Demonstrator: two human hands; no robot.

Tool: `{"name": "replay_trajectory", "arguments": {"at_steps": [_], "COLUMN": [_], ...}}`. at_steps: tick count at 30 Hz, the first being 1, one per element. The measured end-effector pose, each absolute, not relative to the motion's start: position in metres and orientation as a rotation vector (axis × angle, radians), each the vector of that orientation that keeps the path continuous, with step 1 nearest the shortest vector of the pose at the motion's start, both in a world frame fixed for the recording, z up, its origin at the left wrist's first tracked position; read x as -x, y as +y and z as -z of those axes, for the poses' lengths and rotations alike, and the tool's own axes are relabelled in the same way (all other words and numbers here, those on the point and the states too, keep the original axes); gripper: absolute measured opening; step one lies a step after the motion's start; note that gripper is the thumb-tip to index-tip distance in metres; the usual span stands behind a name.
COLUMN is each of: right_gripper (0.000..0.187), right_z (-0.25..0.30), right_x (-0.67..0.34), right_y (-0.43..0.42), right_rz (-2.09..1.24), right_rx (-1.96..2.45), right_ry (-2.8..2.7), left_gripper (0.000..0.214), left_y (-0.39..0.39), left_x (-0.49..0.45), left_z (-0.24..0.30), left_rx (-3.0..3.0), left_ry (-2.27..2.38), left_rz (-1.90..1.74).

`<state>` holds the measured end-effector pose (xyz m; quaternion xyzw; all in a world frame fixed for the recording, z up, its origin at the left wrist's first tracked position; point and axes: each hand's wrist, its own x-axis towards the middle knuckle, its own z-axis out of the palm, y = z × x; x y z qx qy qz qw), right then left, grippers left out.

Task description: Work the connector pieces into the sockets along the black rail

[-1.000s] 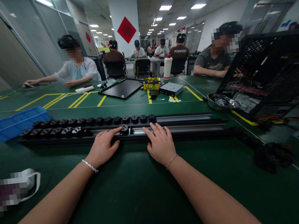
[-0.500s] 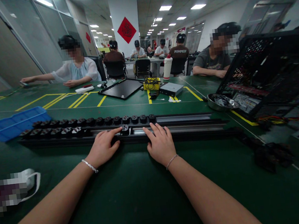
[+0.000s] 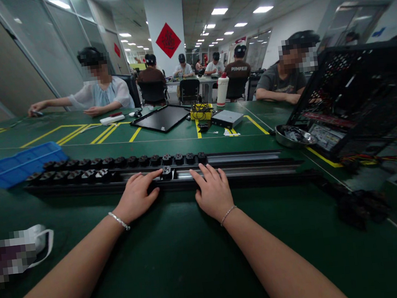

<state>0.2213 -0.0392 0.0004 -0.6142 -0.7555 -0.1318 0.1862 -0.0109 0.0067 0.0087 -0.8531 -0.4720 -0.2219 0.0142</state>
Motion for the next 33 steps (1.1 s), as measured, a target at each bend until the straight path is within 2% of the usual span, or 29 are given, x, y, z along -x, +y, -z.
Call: {"name": "replay_trajectory", "arguments": {"at_steps": [33], "right_gripper": [0.055], "right_z": [-0.0003], "right_x": [-0.2214], "right_y": [-0.0385], "right_rz": [0.375], "right_rx": [1.743], "right_ry": [-2.135], "left_gripper": [0.053], "left_y": [0.0047], "left_x": [0.0106], "left_z": [-0.0092], "left_rx": [2.650], "left_ry": [-1.431], "left_rz": [0.625]}}
